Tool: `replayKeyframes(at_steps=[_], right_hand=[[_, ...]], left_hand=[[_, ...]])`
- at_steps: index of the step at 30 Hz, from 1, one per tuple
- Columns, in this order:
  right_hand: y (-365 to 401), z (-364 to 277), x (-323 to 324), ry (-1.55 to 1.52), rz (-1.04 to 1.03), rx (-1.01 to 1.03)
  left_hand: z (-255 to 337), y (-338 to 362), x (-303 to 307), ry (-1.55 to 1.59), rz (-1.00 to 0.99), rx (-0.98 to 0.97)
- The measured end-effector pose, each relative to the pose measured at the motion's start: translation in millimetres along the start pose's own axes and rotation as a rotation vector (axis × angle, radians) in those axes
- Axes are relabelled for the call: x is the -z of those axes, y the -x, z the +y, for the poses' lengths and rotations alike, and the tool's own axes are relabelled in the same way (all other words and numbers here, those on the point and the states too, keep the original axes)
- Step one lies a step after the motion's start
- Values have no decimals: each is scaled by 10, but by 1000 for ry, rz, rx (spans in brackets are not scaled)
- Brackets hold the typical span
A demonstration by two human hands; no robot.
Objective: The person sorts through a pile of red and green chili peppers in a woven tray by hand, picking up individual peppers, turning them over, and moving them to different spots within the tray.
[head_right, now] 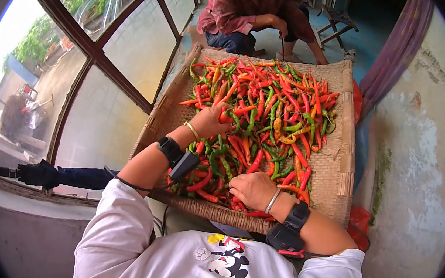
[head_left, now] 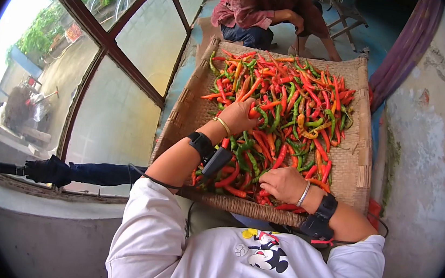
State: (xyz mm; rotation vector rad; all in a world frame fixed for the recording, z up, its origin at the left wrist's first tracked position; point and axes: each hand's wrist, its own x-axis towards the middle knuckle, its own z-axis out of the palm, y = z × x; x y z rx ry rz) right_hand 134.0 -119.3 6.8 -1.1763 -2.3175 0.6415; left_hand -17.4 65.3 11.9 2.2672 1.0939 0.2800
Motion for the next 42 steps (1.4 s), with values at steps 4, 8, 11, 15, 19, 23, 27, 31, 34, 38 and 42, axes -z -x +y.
replayKeyframes(at_steps=[4, 8, 11, 15, 19, 23, 27, 31, 34, 38, 42], right_hand=[[-27, -94, 65, 71, -3, 20], [-81, -298, 128, 98, -86, 37], [-190, -410, 81, 44, -62, 65], [-267, -119, -168, -161, 13, -3], [-116, 111, -208, -537, -77, -392], [-133, 182, -300, -754, 37, -560], [-131, 155, -308, -664, -8, -502], [-119, 171, -318, -701, -21, -512], [-122, 151, -306, -788, 1, -561], [-113, 136, -295, -819, -9, -582], [-120, 125, -296, -856, -5, -592]], left_hand=[[3, 83, 17, -44, 11, 25], [-141, 14, 24, -162, 179, -24], [-163, 13, 98, -9, 222, -15], [-305, -30, 143, 245, 282, 15], [-421, -70, 141, 28, 384, 0], [-480, -26, 192, -13, 315, 32], [-343, 28, 207, -142, 232, -14], [-387, 23, 120, -145, 180, -153], [-327, 37, 152, -244, 68, -62], [-358, 67, 166, -256, -23, -72], [-431, 71, 108, -338, -48, -150]])
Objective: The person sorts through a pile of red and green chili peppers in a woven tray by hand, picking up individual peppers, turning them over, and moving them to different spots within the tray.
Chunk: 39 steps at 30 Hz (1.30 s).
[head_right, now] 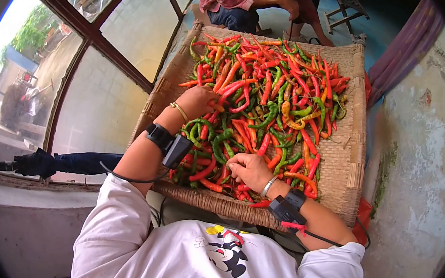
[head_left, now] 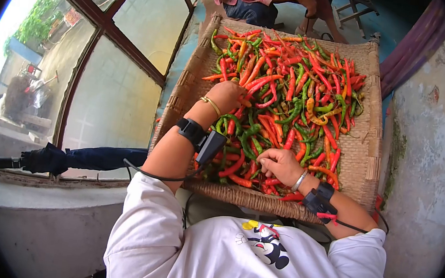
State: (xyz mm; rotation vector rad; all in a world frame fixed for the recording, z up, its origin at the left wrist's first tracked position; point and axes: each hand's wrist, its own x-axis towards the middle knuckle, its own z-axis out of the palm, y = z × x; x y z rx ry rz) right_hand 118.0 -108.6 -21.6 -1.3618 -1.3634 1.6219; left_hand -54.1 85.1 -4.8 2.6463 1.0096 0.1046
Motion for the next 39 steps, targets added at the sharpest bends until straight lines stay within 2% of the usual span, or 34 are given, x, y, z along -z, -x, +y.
replayKeyframes(at_steps=[1, 3, 7, 9, 11, 13, 15, 17, 19, 21, 23, 27, 28, 29, 31, 33, 34, 35, 37, 39], right_hand=[[0, -11, -7, 0, 0, 0], [1, -53, -29, -55, 28, -66], [-25, -75, -46, -162, 61, -99], [-71, -35, -17, -230, 140, 21], [-114, -19, 28, -273, 181, 24], [-99, -89, 75, -410, 341, 40], [-112, -97, 115, -420, 366, 57], [-129, -67, 142, -405, 369, 117], [-126, -57, 152, -337, 376, 133], [-118, -34, 174, -270, 382, 153], [-113, 21, 206, -416, 341, 77], [-93, -49, 305, -516, 323, 46], [-92, -53, 334, -644, 327, 37], [-94, -53, 365, -773, 331, 28], [-104, -40, 431, -852, 361, 3], [-97, -58, 486, -1150, 308, -5], [-107, -37, 511, -1169, 281, 2], [-108, -22, 520, -1170, 282, 2], [-109, -4, 526, -1173, 242, 69], [-111, -45, 509, -1200, 239, 93]], left_hand=[[15, 6, 8, 0, 0, 0], [81, 28, 41, -15, 150, -75], [353, 94, 162, -72, 220, -147], [557, 130, 229, -29, 98, -107], [626, 139, 209, -42, 116, -169], [721, 169, 211, 31, 0, -217], [789, 192, 119, 37, 36, -264], [918, 213, 116, -28, -131, -289], [971, 208, 74, -71, -152, -289], [974, 208, 20, -78, -133, -297], [984, 228, 3, -26, -123, -304], [947, 197, 5, 123, -47, -345], [911, 186, 0, 123, -49, -345], [863, 173, -17, 211, 30, -342], [787, 145, -26, 298, 106, -339], [732, 122, -34, 437, -18, -267], [723, 114, -42, 605, -156, -169], [717, 103, -46, 605, -157, -169], [712, 92, -46, 840, -343, -72], [698, 94, -70, 942, -391, -6]])
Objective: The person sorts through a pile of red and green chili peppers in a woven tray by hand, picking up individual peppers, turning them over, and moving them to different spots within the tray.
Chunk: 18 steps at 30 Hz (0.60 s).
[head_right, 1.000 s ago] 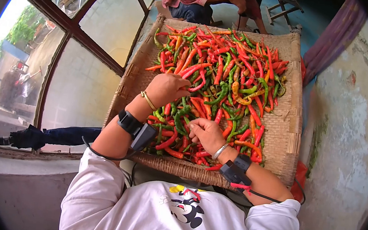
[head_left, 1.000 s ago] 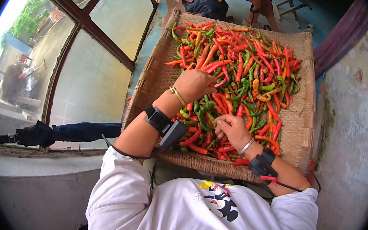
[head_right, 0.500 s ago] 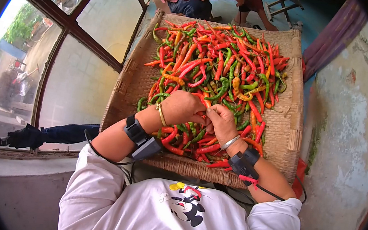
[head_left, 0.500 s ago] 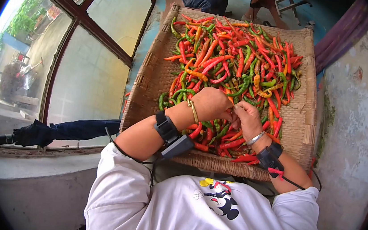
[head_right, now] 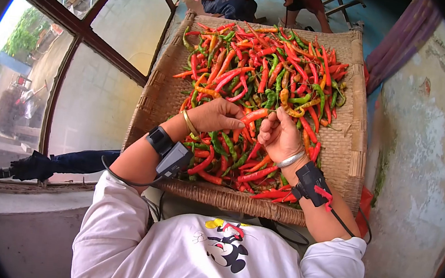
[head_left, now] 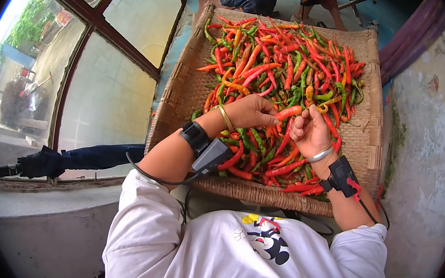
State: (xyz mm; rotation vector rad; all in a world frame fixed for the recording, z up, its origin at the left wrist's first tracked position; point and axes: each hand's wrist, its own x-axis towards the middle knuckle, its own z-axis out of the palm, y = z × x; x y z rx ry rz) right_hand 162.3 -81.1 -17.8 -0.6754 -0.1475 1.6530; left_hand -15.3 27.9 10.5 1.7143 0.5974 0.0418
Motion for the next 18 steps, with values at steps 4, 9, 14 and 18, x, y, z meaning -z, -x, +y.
replayKeyframes(at_steps=[4, 9, 14, 18], right_hand=[[16, -21, -14, 48, -8, 7], [-7, 72, 38, 108, 44, -38], [-11, 108, 107, 225, 94, -59], [15, 150, 73, 292, 66, -63]], left_hand=[[57, -13, 134, 28, 90, 81], [319, -116, 190, 494, 589, -247], [-188, -167, 398, -213, 761, -214], [-277, -83, 414, -1016, 571, 23]])
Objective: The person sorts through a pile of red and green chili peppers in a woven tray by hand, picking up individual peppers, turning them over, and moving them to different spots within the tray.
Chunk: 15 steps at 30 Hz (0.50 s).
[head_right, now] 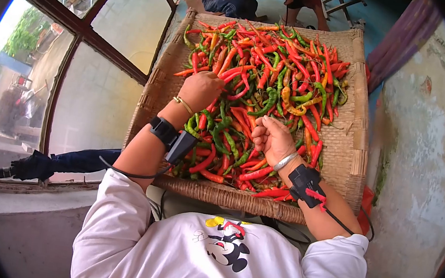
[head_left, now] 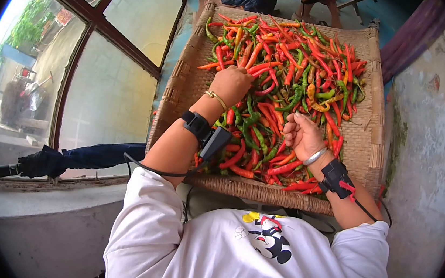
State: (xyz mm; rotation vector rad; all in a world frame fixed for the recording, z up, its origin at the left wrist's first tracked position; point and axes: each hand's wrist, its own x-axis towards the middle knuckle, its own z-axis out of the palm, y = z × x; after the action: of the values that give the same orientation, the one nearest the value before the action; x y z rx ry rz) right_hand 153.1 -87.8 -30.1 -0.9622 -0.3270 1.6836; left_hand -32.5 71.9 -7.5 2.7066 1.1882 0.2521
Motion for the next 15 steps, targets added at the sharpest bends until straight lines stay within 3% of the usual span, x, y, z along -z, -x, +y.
replayKeyframes(at_steps=[2, 8, 12, 15], right_hand=[[4, 16, -13, -3, -16, 2], [9, 34, -2, 33, -11, 16], [6, 26, 4, 114, -2, 21], [32, -11, -82, 255, 14, 64]], left_hand=[[8, 40, 26, -202, -43, -169], [-59, 54, 8, -287, -47, -230], [48, 55, 160, -285, -95, -262], [277, 106, 403, -75, 53, -353]])
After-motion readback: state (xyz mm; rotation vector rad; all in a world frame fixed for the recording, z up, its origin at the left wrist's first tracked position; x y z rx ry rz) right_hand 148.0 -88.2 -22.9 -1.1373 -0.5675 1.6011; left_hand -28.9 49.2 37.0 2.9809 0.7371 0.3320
